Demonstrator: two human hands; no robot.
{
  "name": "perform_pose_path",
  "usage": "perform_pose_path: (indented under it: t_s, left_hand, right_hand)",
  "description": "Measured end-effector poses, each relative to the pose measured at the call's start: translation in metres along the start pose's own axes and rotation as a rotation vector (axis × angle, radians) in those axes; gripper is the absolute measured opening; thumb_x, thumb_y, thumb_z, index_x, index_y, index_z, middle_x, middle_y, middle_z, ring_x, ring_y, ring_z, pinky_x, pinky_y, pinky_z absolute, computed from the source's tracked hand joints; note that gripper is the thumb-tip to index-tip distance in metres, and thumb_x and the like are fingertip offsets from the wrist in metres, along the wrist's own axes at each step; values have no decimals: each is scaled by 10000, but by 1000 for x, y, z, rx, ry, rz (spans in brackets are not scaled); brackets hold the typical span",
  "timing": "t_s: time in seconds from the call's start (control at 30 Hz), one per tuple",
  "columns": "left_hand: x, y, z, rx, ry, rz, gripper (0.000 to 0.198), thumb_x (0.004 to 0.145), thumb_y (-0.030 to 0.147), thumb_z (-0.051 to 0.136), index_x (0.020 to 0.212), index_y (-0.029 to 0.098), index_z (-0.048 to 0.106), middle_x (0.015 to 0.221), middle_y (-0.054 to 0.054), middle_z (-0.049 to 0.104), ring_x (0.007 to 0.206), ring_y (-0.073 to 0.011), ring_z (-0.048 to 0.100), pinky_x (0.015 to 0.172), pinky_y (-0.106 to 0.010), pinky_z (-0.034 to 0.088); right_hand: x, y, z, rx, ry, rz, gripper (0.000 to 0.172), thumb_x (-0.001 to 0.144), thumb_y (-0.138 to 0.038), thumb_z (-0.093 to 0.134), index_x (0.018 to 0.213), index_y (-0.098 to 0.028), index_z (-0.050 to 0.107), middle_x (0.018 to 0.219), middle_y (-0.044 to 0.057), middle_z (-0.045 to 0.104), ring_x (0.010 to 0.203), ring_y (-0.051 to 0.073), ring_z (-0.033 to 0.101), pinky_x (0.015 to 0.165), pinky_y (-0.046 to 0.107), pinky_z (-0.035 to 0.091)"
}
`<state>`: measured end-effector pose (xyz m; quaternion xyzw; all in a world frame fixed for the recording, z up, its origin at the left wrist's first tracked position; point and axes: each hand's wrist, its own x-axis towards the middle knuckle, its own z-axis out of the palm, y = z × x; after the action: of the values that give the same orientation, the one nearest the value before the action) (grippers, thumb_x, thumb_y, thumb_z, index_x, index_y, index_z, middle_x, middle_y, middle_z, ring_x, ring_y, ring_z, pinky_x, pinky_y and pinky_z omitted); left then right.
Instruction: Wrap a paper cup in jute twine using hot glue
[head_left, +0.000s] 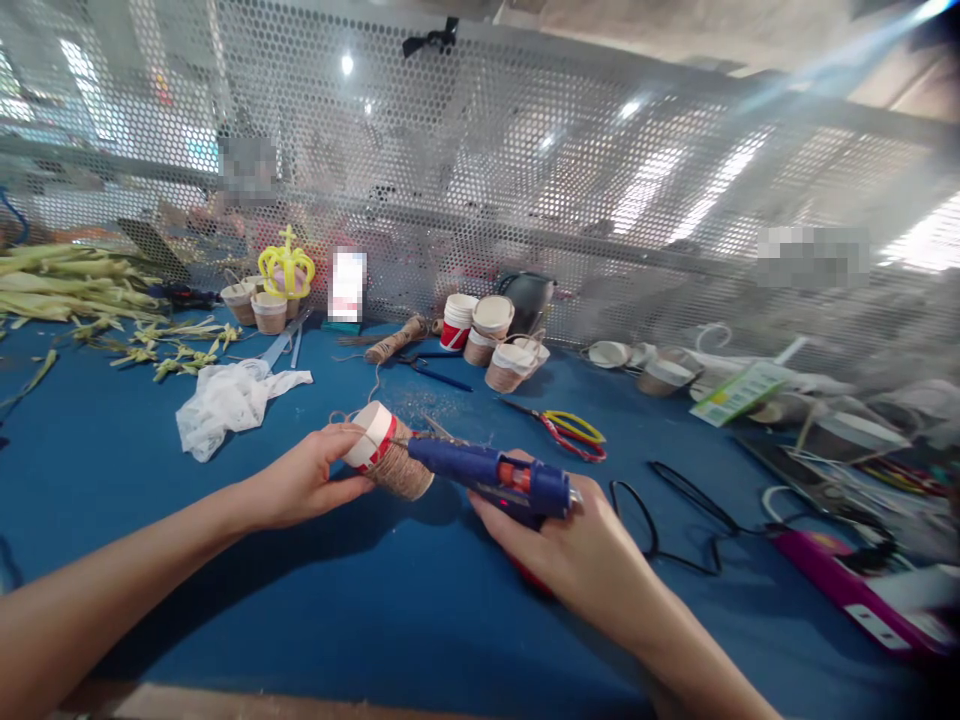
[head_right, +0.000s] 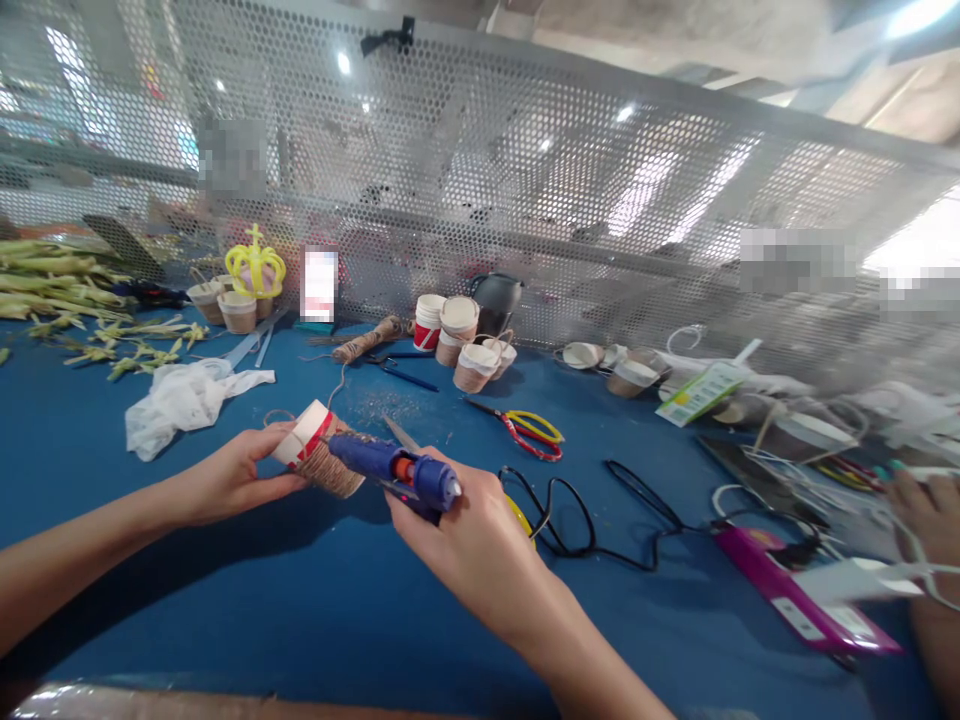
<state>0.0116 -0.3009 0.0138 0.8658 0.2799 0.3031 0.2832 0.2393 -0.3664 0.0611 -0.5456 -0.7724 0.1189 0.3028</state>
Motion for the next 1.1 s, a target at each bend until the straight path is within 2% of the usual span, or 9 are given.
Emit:
perform_pose_path:
  t_s: [0.13, 0.33, 0.47, 0.63, 0.8, 1.0, 1.1]
  left_hand:
    - [0, 2, 0, -48, 7, -40, 186, 790, 191, 538, 959, 126, 580, 1015, -87, 667, 931, -203, 598, 849, -330, 442]
    - [0, 3, -1, -84, 4, -24, 194, 798, 188, 530, 976, 142, 594, 1045, -65, 662, 949, -191, 594, 872, -320, 433]
    - [-1, 2, -1, -53, 7, -57, 166, 800, 192, 529, 936, 126, 596, 970, -70, 679, 888, -191, 604, 819, -310, 450]
    - [-1, 1, -1, -14, 6, -27, 185, 800, 193, 532, 968, 139, 587, 1043, -77, 655, 961, -205, 586, 892, -342, 416]
    - [-1, -1, 0, 21, 7, 23, 136, 792, 175, 545, 913, 139, 597, 1054, -102, 639, 989, -208, 566, 934, -370, 384]
    - [-2, 0, 0, 3, 2, 53, 132, 801, 164, 532, 906, 125, 600, 1014, -110, 643, 999, -208, 554, 929, -350, 387]
    - [-1, 1, 0, 6, -3, 51, 133, 801, 168, 528, 903, 115, 596, 1012, -115, 647, 983, -211, 564, 920, -354, 391]
  right_hand:
    - [-1, 0, 2, 19, -10, -14, 108, 761, -252, 536, 681, -184, 557, 576, -18, 577, 515, 114, 496, 512, 220, 417]
    - [-2, -5, 2, 53, -60, -28, 97, 759, -216, 523, 676, -180, 555, 560, -27, 546, 497, 101, 447, 478, 205, 389]
    - [-2, -6, 3, 67, -75, -32, 108, 761, -209, 521, 660, -179, 546, 556, -27, 524, 501, 99, 439, 473, 199, 386]
    - [-1, -2, 2, 44, -15, 12, 110, 755, -253, 544, 675, -179, 555, 567, -18, 567, 504, 111, 490, 490, 211, 420]
    - [2, 4, 0, 12, 47, -32, 139, 747, -240, 546, 626, -176, 572, 538, -12, 580, 509, 132, 535, 507, 236, 449]
    - [7, 5, -1, 32, 90, -20, 164, 724, -232, 555, 570, -176, 555, 496, -25, 555, 483, 131, 524, 477, 236, 440]
    - [7, 2, -2, 27, 70, -11, 193, 734, -217, 530, 545, -178, 538, 478, -23, 533, 461, 122, 504, 465, 233, 421]
